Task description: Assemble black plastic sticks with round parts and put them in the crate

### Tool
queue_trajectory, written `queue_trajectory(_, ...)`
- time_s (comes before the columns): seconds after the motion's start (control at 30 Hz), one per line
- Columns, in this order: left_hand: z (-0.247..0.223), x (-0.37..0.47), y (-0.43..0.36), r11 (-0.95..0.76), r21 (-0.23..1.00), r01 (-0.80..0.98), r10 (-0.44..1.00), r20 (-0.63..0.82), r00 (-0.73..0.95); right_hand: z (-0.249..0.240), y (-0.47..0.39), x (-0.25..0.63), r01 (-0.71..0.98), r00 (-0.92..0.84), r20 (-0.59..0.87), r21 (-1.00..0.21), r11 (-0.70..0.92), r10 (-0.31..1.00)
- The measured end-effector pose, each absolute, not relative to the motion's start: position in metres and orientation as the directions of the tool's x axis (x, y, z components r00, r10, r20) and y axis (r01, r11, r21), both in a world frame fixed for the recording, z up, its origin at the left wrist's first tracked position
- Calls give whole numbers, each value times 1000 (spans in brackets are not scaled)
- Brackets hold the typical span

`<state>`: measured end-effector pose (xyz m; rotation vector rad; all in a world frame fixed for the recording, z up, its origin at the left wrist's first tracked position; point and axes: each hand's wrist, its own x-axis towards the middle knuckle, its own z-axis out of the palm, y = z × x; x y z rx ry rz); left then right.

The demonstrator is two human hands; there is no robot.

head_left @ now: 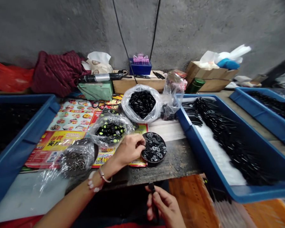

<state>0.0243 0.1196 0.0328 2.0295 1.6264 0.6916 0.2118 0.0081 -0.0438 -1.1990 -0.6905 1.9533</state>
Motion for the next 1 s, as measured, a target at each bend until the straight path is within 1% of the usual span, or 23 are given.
queue_trajectory(0.03, 33, 23, 113, -171, 717, 676, 982, 70, 174, -40, 9, 212, -303, -278, -509, -758, -578, 814)
queue_trajectory(0.1, 31, 20, 96, -40, 899, 435, 985, -39, 171, -35, 11, 212, -280, -247, -508, -778, -563, 825)
queue_trajectory(0.13, 29, 20, 86, 36, 951, 306, 980, -95, 178, -34, 11, 211, -268, -238, -507, -786, -557, 829)
queue_trajectory(0.17, 27, 20, 76, 101, 973, 209, 972, -142, 188, -33, 11, 211, -259, -234, -502, -793, -551, 832)
queue_trajectory(0.23, 23, 20, 59, 182, 974, 135, 959, -206, 195, -33, 11, 209, -254, -234, -488, -804, -537, 841)
queue_trajectory(0.33, 23, 23, 42, 239, 962, 129, 954, -258, 151, -33, 9, 206, -246, -250, -479, -809, -533, 842)
queue_trajectory(0.47, 28, 27, 33, 214, 963, 166, 960, -238, 145, -32, 8, 205, -200, -276, -463, -829, -522, 842)
queue_trajectory(0.53, 27, 28, 31, 272, 953, 133, 943, -291, 162, -31, 8, 206, -174, -277, -453, -844, -507, 848)
queue_trajectory(0.6, 24, 29, 28, 365, 929, 59, 914, -369, 166, -29, 7, 206, -149, -265, -443, -859, -490, 856)
queue_trajectory(0.67, 20, 31, 25, 415, 910, 14, 898, -412, 156, -29, 6, 206, -120, -259, -423, -878, -464, 868)
queue_trajectory(0.83, 21, 33, 23, 402, 913, 71, 910, -407, 83, -27, 3, 204, -67, -253, -388, -907, -416, 886)
queue_trajectory(1.0, 25, 34, 24, 413, 903, 123, 904, -422, 67, -27, 1, 203, -53, -261, -380, -912, -406, 887)
